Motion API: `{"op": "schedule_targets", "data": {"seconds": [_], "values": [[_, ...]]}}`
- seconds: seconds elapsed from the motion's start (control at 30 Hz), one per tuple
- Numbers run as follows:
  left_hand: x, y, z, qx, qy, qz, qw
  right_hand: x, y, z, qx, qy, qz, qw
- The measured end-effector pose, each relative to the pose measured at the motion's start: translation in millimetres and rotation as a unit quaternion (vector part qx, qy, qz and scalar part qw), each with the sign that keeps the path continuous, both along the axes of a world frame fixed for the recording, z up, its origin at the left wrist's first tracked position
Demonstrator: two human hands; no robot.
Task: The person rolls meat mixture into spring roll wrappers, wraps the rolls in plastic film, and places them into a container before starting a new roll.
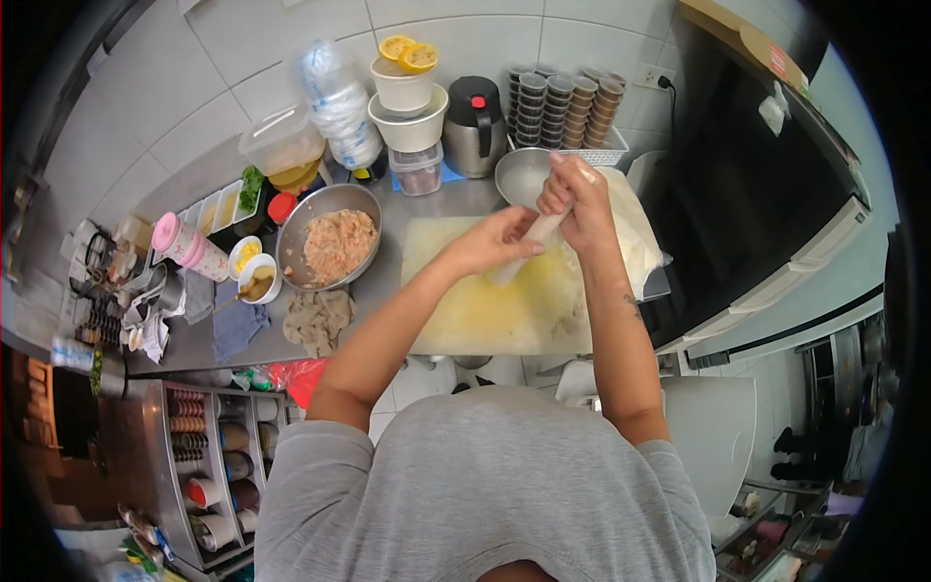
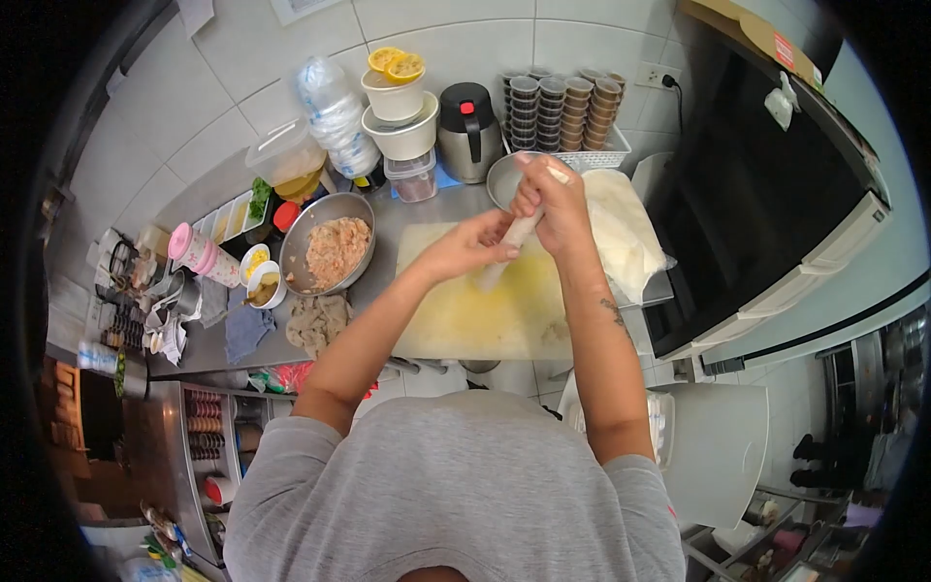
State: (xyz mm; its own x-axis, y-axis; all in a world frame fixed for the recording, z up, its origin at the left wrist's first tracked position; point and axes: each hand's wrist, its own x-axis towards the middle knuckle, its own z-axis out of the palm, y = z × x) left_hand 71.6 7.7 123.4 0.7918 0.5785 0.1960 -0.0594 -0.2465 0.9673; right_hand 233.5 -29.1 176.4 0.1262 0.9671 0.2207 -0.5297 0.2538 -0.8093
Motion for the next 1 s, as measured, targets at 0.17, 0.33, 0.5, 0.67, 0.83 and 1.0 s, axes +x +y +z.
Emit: {"op": "schedule_targets", "data": {"seconds": [0.17,0.33,0.5,0.67,0.83,1.0], "values": [[5.6,-4.5,-4.8,0.003,0.093,-0.042,0.995,22.3,-7.9,-18.4,0.033,0.116,-0.018,0.993],[-4.8,6.4,16.9,0.129,0.235,-0.101,0.958,44.8,-28.2,-45.7,0.1,0.204,0.079,0.971],[-9.6,12.0,58.2,0.403,0.338,-0.073,0.848,65.7,-77.1,-102.2,-0.029,0.063,0.117,0.991],[5.6,1.5,68.9,0.617,0.404,-0.117,0.665,57.6,-68.5,-110.2,-0.121,-0.207,0.243,0.94],[13.7,-15.5,87.1,0.7,0.402,-0.11,0.581,-25.9,-38.9,-87.4,-0.097,-0.235,0.048,0.966],[-10.6,2.6,143.9,0.475,0.407,-0.08,0.776,-36.3,-23.7,-84.8,-0.107,-0.251,0.073,0.959]]}}
